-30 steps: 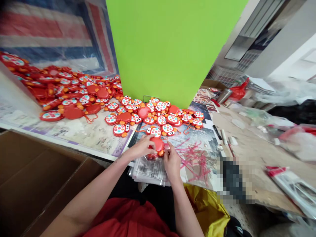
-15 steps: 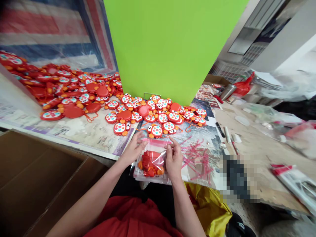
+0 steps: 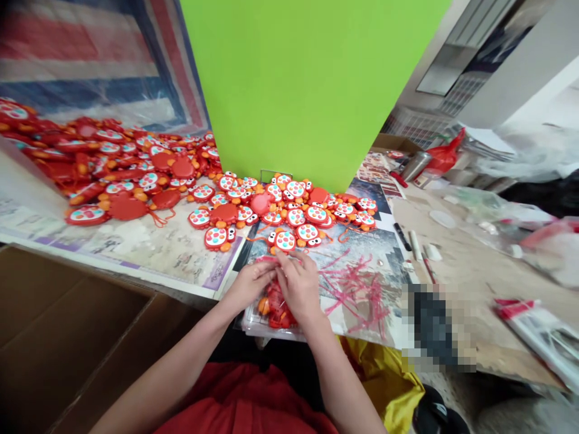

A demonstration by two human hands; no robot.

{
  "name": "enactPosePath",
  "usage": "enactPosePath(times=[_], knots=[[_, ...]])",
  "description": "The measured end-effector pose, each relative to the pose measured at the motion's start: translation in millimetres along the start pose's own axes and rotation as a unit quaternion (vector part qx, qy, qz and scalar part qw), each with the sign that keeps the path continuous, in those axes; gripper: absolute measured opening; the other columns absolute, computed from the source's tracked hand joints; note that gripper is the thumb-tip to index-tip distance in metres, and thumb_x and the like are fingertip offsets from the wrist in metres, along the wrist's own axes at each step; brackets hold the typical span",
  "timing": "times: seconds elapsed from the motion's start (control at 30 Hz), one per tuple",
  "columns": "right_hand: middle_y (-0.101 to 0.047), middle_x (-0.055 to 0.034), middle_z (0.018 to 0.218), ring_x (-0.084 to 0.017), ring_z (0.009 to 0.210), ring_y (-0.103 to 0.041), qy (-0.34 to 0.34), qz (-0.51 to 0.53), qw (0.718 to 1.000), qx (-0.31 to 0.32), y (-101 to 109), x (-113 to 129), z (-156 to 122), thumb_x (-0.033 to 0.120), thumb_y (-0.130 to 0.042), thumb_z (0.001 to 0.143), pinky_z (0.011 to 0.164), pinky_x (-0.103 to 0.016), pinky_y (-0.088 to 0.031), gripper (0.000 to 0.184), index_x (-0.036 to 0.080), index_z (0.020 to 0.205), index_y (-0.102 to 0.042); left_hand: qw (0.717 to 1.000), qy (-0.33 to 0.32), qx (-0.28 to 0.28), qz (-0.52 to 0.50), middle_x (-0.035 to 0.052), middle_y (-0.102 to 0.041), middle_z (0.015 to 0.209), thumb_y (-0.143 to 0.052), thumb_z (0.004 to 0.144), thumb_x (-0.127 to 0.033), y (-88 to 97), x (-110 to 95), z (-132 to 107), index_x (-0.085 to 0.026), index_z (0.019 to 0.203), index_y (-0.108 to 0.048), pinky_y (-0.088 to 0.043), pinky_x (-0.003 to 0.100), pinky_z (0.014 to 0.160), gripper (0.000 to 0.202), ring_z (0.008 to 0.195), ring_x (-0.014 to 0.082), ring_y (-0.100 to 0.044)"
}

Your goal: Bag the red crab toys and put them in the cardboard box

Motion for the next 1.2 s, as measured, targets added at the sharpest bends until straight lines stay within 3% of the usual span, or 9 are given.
enactPosePath(times=[0.17, 0.27, 0.4, 0.5, 0.7, 0.9, 1.0, 1.1, 1.2], knots=[[-0.072, -0.0051, 0.092, -0.027, 0.105, -0.058, 0.025, -0.014, 0.999, 0.025, -9, 5, 10, 0.015, -0.048, 0.093, 0.093, -0.046, -0.044, 0.045, 0.032, 0.135, -0.055, 0.990, -0.038, 0.009, 0.133, 0.0063, -0.074, 0.100, -0.045, 0.088, -0.015, 1.2, -15, 0, -0.018, 0.095, -0.071, -0.051, 0.033, 0.090, 0.028, 0.096, 0.0213, -0.068], [-0.070, -0.0055, 0.089, -0.027, 0.097, -0.058, -0.017, 0.012, 0.999, 0.029, -11, -8, 15, 0.013, -0.050, 0.088, 0.089, -0.045, -0.043, 0.039, 0.027, 0.123, -0.062, 0.983, -0.049, 0.039, 0.175, 0.0067, -0.074, 0.093, -0.044, 0.088, -0.013, 1.2, -16, 1, -0.018, 0.094, -0.071, -0.051, 0.032, 0.085, 0.028, 0.089, 0.0212, -0.069], [-0.068, -0.0068, 0.091, -0.026, 0.089, -0.059, -0.110, 0.079, 0.991, -0.013, 5, -41, 21, 0.018, -0.052, 0.082, 0.085, -0.044, -0.045, 0.025, 0.021, 0.105, -0.061, 0.990, -0.023, 0.065, 0.121, 0.0065, -0.075, 0.099, -0.049, 0.088, -0.020, 2.3, -9, 8, -0.018, 0.101, -0.071, -0.050, 0.033, 0.086, 0.026, 0.093, 0.0215, -0.069], [-0.068, -0.0060, 0.091, -0.025, 0.091, -0.060, -0.120, 0.103, 0.987, -0.016, 22, -53, 24, 0.021, -0.052, 0.085, 0.085, -0.042, -0.046, 0.016, 0.022, 0.097, -0.061, 0.997, 0.047, 0.048, 0.030, 0.0076, -0.075, 0.099, -0.053, 0.087, -0.026, 1.4, -2, 14, -0.016, 0.104, -0.071, -0.052, 0.032, 0.080, 0.027, 0.085, 0.0204, -0.069], [-0.070, -0.0079, 0.100, -0.025, 0.097, -0.062, -0.048, 0.097, 0.990, 0.089, 18, -23, 25, 0.020, -0.057, 0.086, 0.086, -0.039, -0.050, 0.023, 0.021, 0.109, -0.061, 0.994, 0.074, 0.055, -0.056, 0.0058, -0.075, 0.089, -0.051, 0.086, -0.021, -9.1, -10, 16, -0.014, 0.109, -0.070, -0.053, 0.031, 0.078, 0.030, 0.080, 0.0189, -0.068], [-0.069, -0.0097, 0.101, -0.024, 0.093, -0.065, -0.040, 0.023, 0.990, 0.133, 0, -9, 23, 0.011, -0.046, 0.090, 0.079, -0.035, -0.051, 0.032, 0.021, 0.119, -0.058, 0.998, 0.008, 0.045, 0.040, 0.0045, -0.075, 0.096, -0.047, 0.084, -0.013, -5.9, -25, 15, -0.016, 0.100, -0.072, -0.051, 0.031, 0.089, 0.029, 0.094, 0.0194, -0.067], [-0.069, -0.0087, 0.098, -0.023, 0.090, -0.065, -0.063, 0.056, 0.989, 0.118, -3, -11, 26, 0.011, -0.048, 0.087, 0.078, -0.034, -0.050, 0.031, 0.021, 0.115, -0.057, 0.997, -0.006, 0.050, 0.064, 0.0053, -0.075, 0.095, -0.046, 0.086, -0.017, -4.9, -25, 13, -0.016, 0.097, -0.072, -0.051, 0.031, 0.087, 0.027, 0.092, 0.0198, -0.067], [-0.066, -0.0047, 0.088, -0.020, 0.080, -0.063, -0.106, 0.148, 0.979, 0.086, -9, -28, 28, 0.014, -0.051, 0.082, 0.072, -0.030, -0.050, 0.023, 0.020, 0.104, -0.055, 0.997, 0.003, 0.044, 0.064, 0.0066, -0.074, 0.102, -0.049, 0.087, -0.020, -2.7, -18, 12, -0.017, 0.099, -0.071, -0.050, 0.033, 0.091, 0.025, 0.098, 0.0210, -0.067], [-0.061, -0.0021, 0.078, -0.018, 0.070, -0.058, -0.152, 0.143, 0.977, 0.050, -9, -70, 27, 0.017, -0.048, 0.079, 0.066, -0.028, -0.046, 0.012, 0.020, 0.090, -0.054, 0.997, 0.074, 0.031, 0.008, 0.0089, -0.073, 0.109, -0.051, 0.087, -0.025, 3.4, -3, 11, -0.017, 0.107, -0.069, -0.054, 0.035, 0.085, 0.027, 0.097, 0.0218, -0.069]])
Point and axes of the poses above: each hand's wrist, its own z-axis towards the middle knuckle, its own y-axis out of the back of the hand, x = y × z, the point moved 3 cm from there along z, towards the middle knuckle
